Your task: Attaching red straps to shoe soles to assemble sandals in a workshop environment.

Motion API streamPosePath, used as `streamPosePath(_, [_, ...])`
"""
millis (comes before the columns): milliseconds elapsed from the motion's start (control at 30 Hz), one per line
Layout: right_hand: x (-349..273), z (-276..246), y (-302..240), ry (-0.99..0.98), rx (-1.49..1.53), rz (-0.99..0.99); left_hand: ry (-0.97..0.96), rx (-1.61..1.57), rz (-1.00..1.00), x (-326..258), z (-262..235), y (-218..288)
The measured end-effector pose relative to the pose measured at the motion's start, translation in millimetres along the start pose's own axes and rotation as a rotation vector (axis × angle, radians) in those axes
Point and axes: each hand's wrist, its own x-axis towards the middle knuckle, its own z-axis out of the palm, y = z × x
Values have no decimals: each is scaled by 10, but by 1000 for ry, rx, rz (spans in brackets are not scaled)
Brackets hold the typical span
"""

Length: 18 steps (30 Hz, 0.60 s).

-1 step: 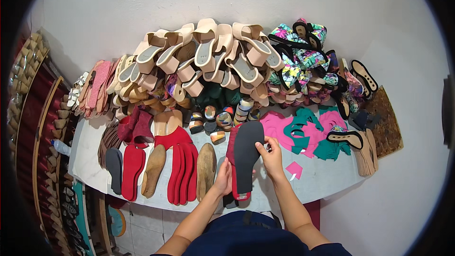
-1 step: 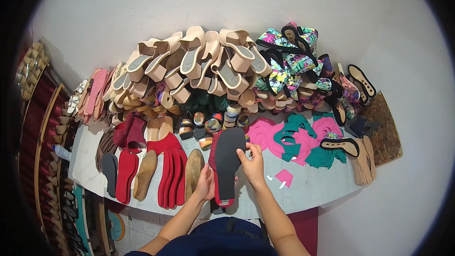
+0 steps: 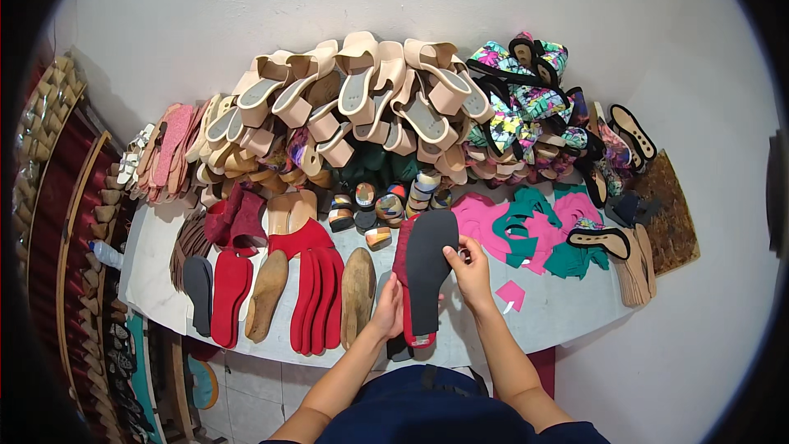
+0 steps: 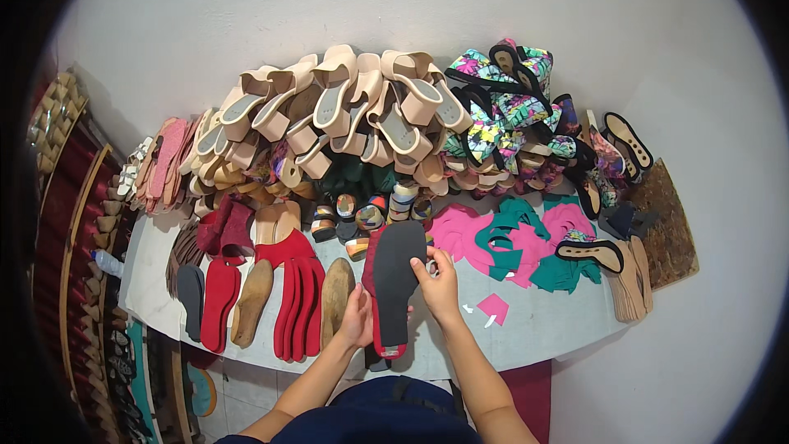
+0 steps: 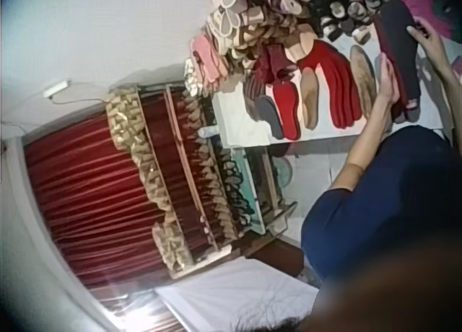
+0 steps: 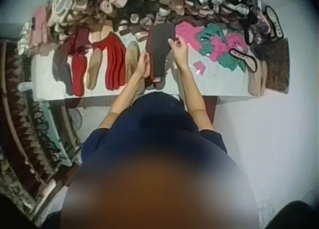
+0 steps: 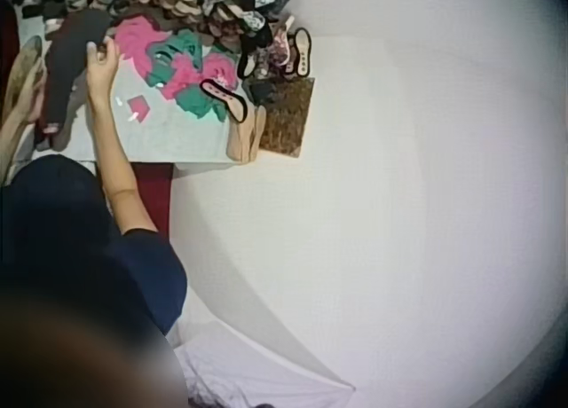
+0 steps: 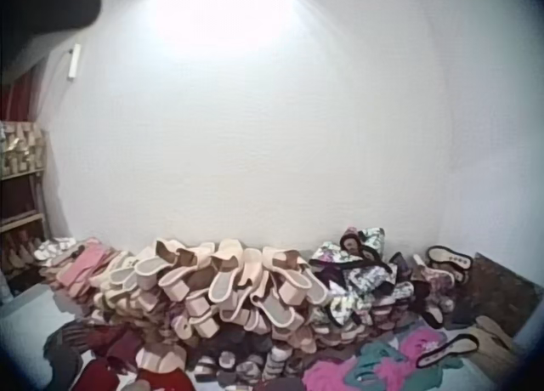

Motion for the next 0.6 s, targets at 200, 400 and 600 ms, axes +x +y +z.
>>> streamPosePath(200, [-7, 66, -171, -57, 491, 225, 2, -20, -4, 29, 88, 43])
streamPosePath(400, [14, 99, -139, -11, 610, 272, -38, -121, -6, 86, 59, 28])
streamPosePath(600, [37, 60, -34, -12, 168, 102, 119, 86, 51, 55, 175, 34])
